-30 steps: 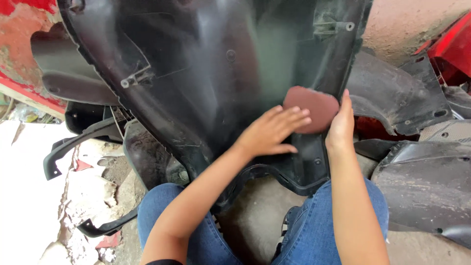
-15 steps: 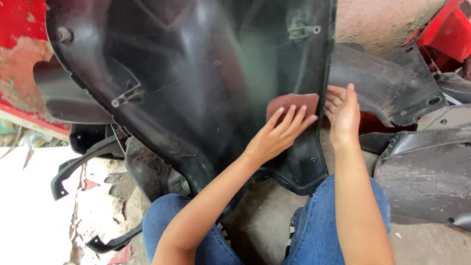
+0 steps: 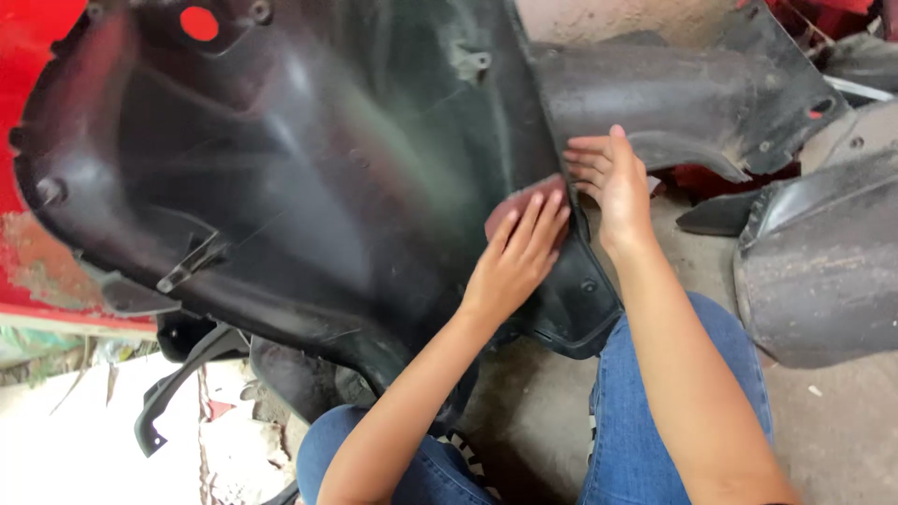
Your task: The person sits on the floor and sands a black motorcycle fairing with a sanding block. They hold the part steady with one hand while rubbing the surface with the other, focusing on the edges and contours.
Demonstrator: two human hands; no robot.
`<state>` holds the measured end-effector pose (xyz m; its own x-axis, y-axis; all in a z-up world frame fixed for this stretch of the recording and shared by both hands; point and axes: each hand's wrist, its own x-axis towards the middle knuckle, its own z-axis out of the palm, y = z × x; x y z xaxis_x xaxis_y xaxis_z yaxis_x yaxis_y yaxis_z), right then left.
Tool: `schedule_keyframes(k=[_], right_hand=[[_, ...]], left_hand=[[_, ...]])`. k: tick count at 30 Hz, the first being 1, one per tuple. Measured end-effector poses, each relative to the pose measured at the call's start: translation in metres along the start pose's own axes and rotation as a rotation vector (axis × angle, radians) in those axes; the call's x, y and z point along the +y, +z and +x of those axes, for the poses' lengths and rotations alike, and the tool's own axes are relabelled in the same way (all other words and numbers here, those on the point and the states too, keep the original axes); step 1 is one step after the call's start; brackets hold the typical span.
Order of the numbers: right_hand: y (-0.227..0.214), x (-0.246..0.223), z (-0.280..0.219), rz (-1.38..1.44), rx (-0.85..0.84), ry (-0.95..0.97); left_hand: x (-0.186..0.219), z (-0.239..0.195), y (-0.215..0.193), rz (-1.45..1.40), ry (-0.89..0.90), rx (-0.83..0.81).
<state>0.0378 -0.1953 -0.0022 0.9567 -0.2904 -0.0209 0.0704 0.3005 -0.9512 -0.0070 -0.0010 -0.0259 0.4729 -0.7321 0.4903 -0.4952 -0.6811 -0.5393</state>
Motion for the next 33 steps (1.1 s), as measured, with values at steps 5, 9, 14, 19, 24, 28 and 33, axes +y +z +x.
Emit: schedule_keyframes(k=[5,9,14,19,24,28,33], right_hand=[[-0.004,0.000,0.003,0.069,-0.008,0.014],[-0.005,-0.003,0.001,0.047,-0.013,-0.018],[-0.006,-0.005,0.002,0.087,-0.017,-0.042],[-0.004,-0.004,0.000,0.086,-0.029,-0.029],[-0.005,-0.008,0.001,0.075,-0.014,-0.058],[-0.006,-0.013,-0.001,0.084,0.002,-0.041],[-0.005,-0.013,-0.003,0.090,-0.032,-0.036]], left_hand=[[-0.036,0.028,-0.019,-0.134,-0.091,0.071],[-0.062,0.061,-0.043,-0.061,-0.246,0.087],[-0.017,0.027,-0.015,-0.018,-0.059,-0.067],[-0.031,0.030,-0.016,-0.012,0.016,-0.002],[-0.040,0.063,-0.038,-0.072,-0.211,-0.072],[-0.003,0.026,-0.019,0.093,-0.041,-0.130],[-0.030,0.040,-0.025,-0.039,-0.083,-0.146]])
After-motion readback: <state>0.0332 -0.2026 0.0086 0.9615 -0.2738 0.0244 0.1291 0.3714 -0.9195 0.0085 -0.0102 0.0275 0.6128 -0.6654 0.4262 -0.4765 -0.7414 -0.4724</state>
